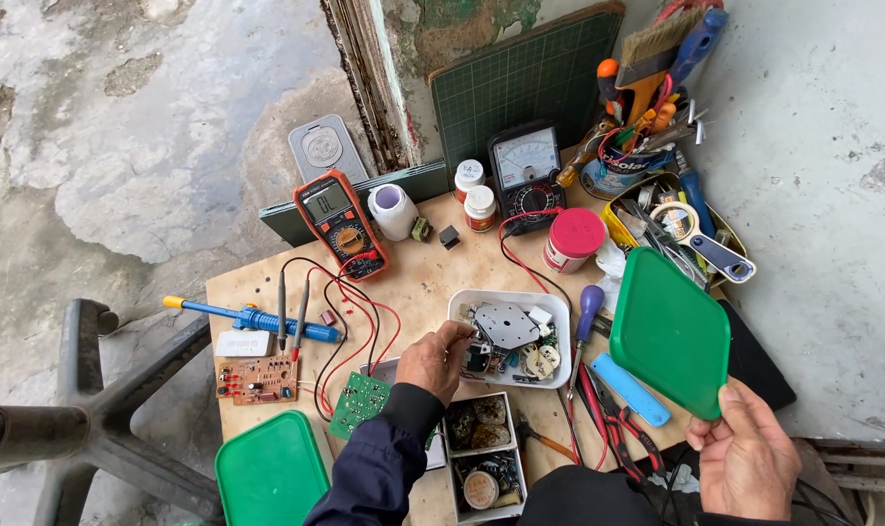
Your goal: Sorting and inspecting various circuit boards and electronic components from bags and boxes at a repair bench.
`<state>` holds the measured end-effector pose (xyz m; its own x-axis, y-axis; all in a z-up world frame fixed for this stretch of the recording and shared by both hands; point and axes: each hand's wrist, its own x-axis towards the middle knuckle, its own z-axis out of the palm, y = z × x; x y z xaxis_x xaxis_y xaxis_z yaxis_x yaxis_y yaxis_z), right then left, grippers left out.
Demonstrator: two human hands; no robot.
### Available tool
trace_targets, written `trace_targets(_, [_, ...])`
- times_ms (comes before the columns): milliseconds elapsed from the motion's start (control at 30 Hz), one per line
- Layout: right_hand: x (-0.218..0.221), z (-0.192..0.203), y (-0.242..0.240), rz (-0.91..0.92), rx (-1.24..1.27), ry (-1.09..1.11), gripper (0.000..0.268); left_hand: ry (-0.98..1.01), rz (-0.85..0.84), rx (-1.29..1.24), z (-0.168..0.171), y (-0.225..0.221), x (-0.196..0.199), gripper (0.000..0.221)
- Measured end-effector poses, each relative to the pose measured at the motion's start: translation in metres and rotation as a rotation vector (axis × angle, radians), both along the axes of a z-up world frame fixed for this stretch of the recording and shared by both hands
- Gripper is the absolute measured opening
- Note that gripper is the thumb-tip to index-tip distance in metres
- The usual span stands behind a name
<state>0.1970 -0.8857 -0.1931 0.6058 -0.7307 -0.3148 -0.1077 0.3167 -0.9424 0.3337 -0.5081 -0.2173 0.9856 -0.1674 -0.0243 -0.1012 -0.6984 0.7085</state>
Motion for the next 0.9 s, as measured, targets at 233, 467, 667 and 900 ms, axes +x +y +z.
trace_targets(233, [-0.006, -0.002, 0.006, 0.041, 0.008, -0.011, 0.028, -0.242, -0.243, 0.435, -0.045, -0.012, -0.004, 0.021])
trace_targets(467, [0.043, 0.046, 0.091, 0.248, -0.044, 0.069, 0.038, -0.436, -0.221, 0.409, -0.078, -0.027, 0.007, 0.022])
trace_targets(667, [0.069, -0.015, 0.111, 0.454, -0.361, 0.214, 0.030, -0.380, 0.027, 0.079, -0.032, 0.024, -0.015, 0.030])
trace_targets(900, [0.067, -0.003, 0.127, 0.464, -0.515, 0.327, 0.026, 0.011, 0.233, -0.031, -0.026, -0.005, -0.020, 0.060])
